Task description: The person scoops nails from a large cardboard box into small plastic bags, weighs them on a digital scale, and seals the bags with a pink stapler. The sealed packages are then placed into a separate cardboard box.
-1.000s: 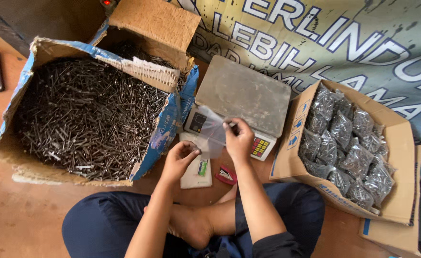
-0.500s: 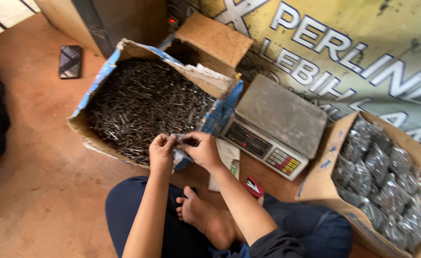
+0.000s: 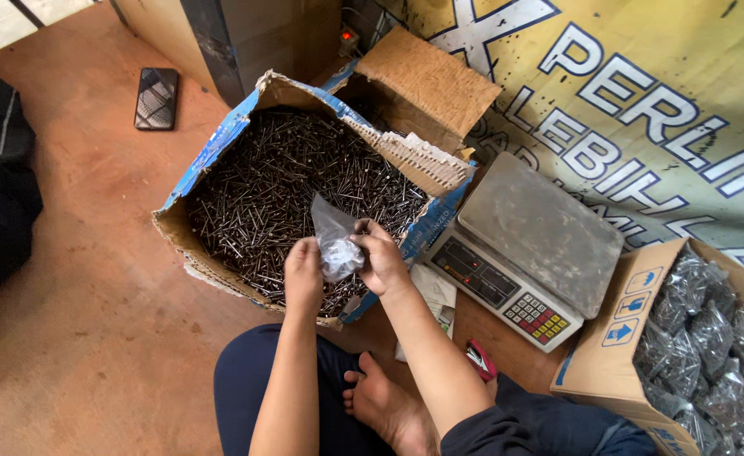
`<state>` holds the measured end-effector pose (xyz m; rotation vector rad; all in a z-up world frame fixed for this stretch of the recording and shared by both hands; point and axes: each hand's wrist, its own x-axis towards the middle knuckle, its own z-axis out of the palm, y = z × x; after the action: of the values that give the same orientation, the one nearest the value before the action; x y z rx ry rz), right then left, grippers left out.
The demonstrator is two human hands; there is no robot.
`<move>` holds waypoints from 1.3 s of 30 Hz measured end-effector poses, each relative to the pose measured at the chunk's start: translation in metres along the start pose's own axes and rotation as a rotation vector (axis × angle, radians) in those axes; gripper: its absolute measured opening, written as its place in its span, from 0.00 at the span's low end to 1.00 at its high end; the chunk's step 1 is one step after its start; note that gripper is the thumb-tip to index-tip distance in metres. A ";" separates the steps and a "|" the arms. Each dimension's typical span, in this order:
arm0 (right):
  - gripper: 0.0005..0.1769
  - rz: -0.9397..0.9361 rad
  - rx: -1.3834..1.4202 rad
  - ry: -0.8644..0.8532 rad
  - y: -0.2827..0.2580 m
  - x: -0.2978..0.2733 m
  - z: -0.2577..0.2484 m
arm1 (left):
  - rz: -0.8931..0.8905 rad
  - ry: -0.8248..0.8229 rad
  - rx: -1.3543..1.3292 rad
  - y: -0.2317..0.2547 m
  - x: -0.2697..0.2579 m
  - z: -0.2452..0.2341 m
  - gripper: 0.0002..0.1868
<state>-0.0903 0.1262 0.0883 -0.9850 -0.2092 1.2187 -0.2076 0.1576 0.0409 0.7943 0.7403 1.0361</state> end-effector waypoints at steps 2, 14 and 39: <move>0.10 -0.016 -0.034 0.028 0.005 0.012 -0.012 | 0.003 -0.010 0.016 -0.006 0.003 -0.003 0.08; 0.10 -0.110 -0.122 0.088 -0.009 0.010 -0.004 | -0.036 -0.022 0.228 -0.026 0.012 -0.006 0.06; 0.27 -0.637 -1.529 -0.151 -0.012 -0.026 -0.002 | -0.178 0.019 -0.310 -0.057 0.040 -0.029 0.07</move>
<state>-0.0911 0.1025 0.1048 -1.8716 -1.5973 0.3561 -0.1932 0.1840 -0.0284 0.4440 0.6340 0.9686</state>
